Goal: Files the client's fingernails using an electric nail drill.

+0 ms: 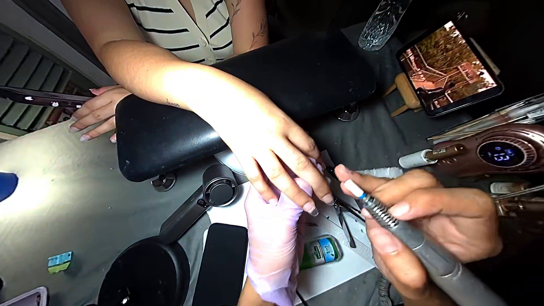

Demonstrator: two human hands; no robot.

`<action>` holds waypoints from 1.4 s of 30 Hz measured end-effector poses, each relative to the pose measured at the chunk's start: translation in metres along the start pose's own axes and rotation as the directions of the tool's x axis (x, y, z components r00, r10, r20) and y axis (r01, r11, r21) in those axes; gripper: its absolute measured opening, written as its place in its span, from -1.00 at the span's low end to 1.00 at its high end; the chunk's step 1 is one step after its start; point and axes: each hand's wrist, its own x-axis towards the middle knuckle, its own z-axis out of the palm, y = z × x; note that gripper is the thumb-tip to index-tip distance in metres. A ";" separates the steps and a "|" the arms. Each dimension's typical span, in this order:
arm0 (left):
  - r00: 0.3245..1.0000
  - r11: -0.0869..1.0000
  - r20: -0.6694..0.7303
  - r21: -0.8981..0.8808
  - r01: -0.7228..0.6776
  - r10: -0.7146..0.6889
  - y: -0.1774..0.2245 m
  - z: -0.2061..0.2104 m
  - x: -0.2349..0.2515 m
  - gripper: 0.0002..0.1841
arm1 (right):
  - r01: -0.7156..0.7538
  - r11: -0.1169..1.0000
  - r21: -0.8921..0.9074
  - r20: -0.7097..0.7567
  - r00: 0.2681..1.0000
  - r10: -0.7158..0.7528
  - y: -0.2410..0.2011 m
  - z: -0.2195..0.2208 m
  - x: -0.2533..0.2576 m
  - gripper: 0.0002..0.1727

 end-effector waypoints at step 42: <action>1.000 0.998 -0.011 -0.050 0.027 -0.028 0.005 0.019 -0.006 -0.65 | -0.004 0.999 0.038 0.036 0.999 0.003 -0.007 0.001 0.004 -0.79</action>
